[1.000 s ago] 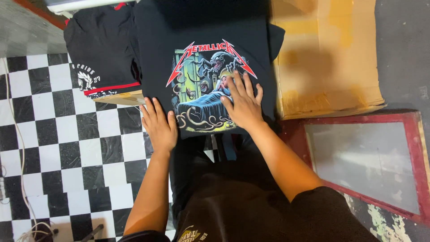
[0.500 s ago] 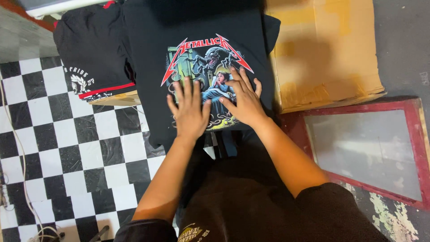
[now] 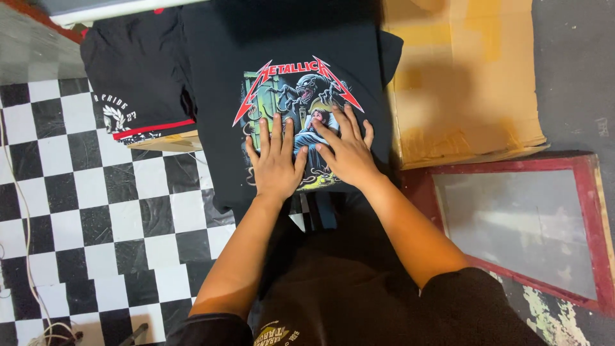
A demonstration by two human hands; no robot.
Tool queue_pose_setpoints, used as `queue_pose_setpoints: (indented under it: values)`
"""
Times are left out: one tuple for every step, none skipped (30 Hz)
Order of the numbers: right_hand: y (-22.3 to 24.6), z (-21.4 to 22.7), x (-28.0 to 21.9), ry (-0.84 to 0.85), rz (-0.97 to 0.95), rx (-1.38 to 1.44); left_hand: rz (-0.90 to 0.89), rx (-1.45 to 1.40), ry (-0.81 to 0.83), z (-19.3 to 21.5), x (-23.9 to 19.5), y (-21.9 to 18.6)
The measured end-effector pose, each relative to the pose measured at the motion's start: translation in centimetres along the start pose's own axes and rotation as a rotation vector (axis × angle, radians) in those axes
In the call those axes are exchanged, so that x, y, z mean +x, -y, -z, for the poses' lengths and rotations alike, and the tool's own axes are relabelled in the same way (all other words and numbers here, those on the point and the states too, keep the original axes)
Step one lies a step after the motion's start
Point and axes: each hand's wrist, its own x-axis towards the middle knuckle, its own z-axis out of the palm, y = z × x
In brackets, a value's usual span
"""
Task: Using a heat press machine to set prints on t-shirts.
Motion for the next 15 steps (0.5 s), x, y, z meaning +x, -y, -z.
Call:
queue_pose_setpoints:
  values:
    - [-0.1, 0.2, -0.4, 0.001, 0.002, -0.001, 0.002, -0.001, -0.001, 0.0, -0.2, -0.1]
    - [-0.3, 0.3, -0.5, 0.008, 0.023, 0.036, -0.003, 0.001, -0.004, 0.1, -0.1, 0.0]
    - [-0.4, 0.5, -0.6, 0.016, 0.045, 0.073, -0.007, 0.003, -0.006, 0.1, -0.1, 0.0]
    - [-0.4, 0.5, -0.7, 0.016, 0.048, 0.074, -0.005, 0.005, -0.008, 0.2, -0.2, 0.1]
    - [-0.5, 0.4, -0.8, 0.027, 0.040, 0.076, -0.008, 0.003, -0.008, 0.1, -0.3, 0.2]
    - [-0.6, 0.4, -1.0, 0.037, 0.028, 0.078, -0.015, 0.000, -0.005, 0.1, -0.3, 0.2]
    - [-0.7, 0.1, -1.1, 0.036, 0.026, 0.078, -0.016, 0.000, -0.004, 0.2, -0.3, 0.2]
    - [-0.9, -0.2, -1.1, 0.028, 0.017, 0.078, -0.017, -0.002, 0.000, 0.2, -0.3, 0.2]
    - [-1.1, -0.4, -1.1, 0.019, 0.007, 0.077, -0.018, -0.004, 0.003, 0.3, -0.3, 0.1]
    - [-0.9, -0.1, -1.0, 0.017, 0.006, 0.078, -0.020, -0.003, 0.003, 0.3, -0.3, 0.1]
    - [-0.6, 0.1, -0.9, 0.018, -0.021, 0.093, -0.018, 0.001, 0.008, 0.2, -0.3, 0.0]
    - [-0.3, 0.4, -0.8, 0.019, -0.045, 0.110, -0.014, 0.007, 0.013, 0.2, -0.3, 0.1]
    - [0.2, 0.6, -0.5, 0.018, -0.045, 0.112, -0.014, 0.009, 0.013, 0.2, -0.2, 0.2]
    - [0.6, 0.9, -0.3, 0.006, -0.053, 0.085, -0.014, 0.013, 0.015, 0.2, -0.2, 0.2]
    - [0.9, 1.2, -0.2, -0.006, -0.062, 0.058, -0.014, 0.018, 0.017, 0.1, -0.2, 0.1]
